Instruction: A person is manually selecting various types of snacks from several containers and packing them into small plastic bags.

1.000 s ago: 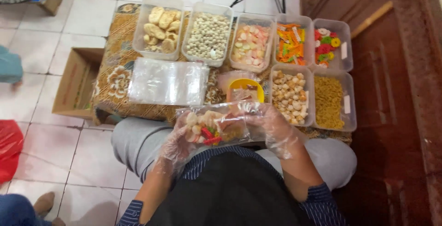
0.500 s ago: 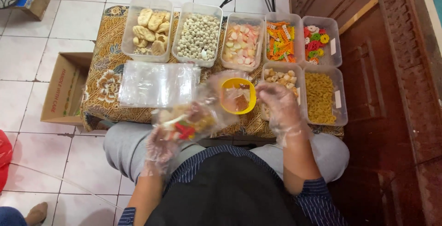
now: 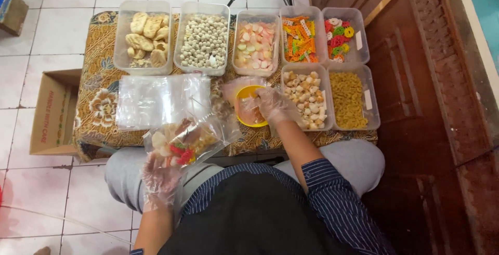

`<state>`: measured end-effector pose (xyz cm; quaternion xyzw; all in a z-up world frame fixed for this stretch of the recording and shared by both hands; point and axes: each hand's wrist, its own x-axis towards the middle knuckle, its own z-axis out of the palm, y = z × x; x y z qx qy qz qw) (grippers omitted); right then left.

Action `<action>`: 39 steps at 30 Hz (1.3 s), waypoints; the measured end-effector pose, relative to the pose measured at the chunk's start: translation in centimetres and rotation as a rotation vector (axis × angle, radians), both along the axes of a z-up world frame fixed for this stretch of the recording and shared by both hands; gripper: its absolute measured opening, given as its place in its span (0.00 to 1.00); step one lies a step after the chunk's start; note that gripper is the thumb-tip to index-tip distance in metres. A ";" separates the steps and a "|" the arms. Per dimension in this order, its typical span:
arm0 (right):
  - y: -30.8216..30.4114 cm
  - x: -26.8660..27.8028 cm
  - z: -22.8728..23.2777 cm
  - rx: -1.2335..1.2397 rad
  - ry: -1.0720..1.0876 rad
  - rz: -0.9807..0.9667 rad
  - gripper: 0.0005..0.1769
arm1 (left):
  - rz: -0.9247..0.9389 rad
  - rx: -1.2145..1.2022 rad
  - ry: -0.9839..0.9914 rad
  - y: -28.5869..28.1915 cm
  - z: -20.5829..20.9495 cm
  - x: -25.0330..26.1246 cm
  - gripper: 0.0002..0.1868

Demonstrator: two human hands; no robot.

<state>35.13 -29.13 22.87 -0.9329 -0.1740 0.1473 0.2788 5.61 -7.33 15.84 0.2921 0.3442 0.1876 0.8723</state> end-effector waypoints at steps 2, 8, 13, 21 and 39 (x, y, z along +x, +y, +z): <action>0.3 0.1 0.4 0.002 0.195 -0.205 0.12 | -0.107 -0.488 -0.677 0.5 -0.6 -0.2 0.16; 0.2 4.4 -5.4 -0.134 0.021 0.039 0.09 | 0.133 -0.295 -0.073 0.6 -5.3 -0.2 0.11; -0.5 3.5 -3.6 -0.080 0.038 0.067 0.06 | 0.129 -0.413 -0.159 -0.5 -1.6 1.2 0.09; -1.6 -0.3 8.6 0.637 0.568 -0.221 0.07 | -0.002 -0.504 -0.333 1.7 -6.4 0.7 0.16; -9.5 0.7 7.0 0.865 0.270 -0.110 0.24 | -0.129 -0.459 -0.470 -3.9 12.5 8.9 0.11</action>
